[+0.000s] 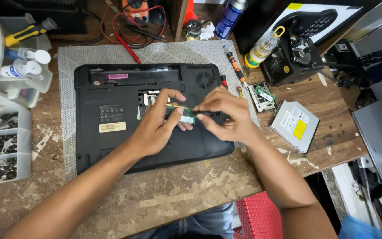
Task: The person holds a laptop RAM module and rubs its gold contact edge with an eraser, working along the contacts. They then align the module with the empty memory slot inside the opened laptop and press it into place, seating it at an angle in the slot.
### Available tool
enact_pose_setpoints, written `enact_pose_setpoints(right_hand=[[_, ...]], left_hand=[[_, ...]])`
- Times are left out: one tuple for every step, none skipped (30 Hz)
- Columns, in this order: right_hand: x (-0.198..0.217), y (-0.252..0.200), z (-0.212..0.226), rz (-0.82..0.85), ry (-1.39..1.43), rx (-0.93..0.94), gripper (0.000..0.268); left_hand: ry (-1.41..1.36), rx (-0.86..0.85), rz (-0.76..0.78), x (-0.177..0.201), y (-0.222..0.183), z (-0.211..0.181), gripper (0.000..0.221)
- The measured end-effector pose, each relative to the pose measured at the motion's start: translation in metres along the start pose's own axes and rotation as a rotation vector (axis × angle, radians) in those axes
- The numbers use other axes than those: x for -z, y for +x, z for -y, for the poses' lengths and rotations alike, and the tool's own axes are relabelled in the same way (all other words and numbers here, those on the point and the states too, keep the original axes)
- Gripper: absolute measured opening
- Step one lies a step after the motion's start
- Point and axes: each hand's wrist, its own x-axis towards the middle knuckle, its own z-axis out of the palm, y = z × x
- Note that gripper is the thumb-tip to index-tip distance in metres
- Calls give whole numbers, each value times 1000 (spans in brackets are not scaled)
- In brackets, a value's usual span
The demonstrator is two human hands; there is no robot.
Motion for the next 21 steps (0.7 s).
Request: enact_pose_setpoints(right_hand=[[-1,-2,-4,0,0,3,4],[-3,-4,-8,12,-8,-22,4],[-5,-7,-12,23,-15,-47,5],[-5,-4,-8,22,-16,-52,5],[-5,-1,-5,18,-13,-63,4],[-4,2,-2,18,-8,-72,5],[-5,2,2,20,-8,-74,5],[-8,3,4,20,-17,-58,3],[-11,4,7,19,-25,-42,4],[-13,3,6,18,-25,-45,4],[-14,1,5,2,-39,-40,3],[-15,0,4,-15,-56,-35,4],[-15,1,3,-15,-58,-36,4],[-15,1,4,-11,-56,-34,4],[-15,1,4,-7,-54,-31,4],[-10,0,1,-6,-52,-33,4],[-6,0,-2,18,-77,-27,4],[-2,-1,-5,43,-102,-19,5],[0,0,-4,44,-99,-20,5],[2,2,-3,26,-107,-8,5],[4,3,-2,8,-115,4,6]], left_hand=[[2,-2,-1,0,0,-3,24],[0,-1,6,1,0,-6,25],[-2,1,13,1,-1,-8,27],[-5,4,17,1,0,-12,27],[18,7,18,1,0,-15,33],[41,9,15,1,0,-19,43],[38,10,14,0,2,-18,43],[78,9,-1,2,4,-17,49],[118,9,-17,3,6,-16,56],[118,11,-16,3,6,-16,56],[119,12,-11,3,6,-17,56],[120,11,-5,3,6,-17,57],[119,11,-3,2,7,-16,57],[119,13,-2,2,7,-16,57],[119,15,0,1,6,-15,57],[119,18,-2,0,4,-13,57],[102,29,-20,-1,2,-12,56],[85,39,-39,-2,0,-10,55],[85,41,-41,-1,1,-9,55],[59,24,-39,0,2,-8,54],[33,8,-36,2,2,-7,53]])
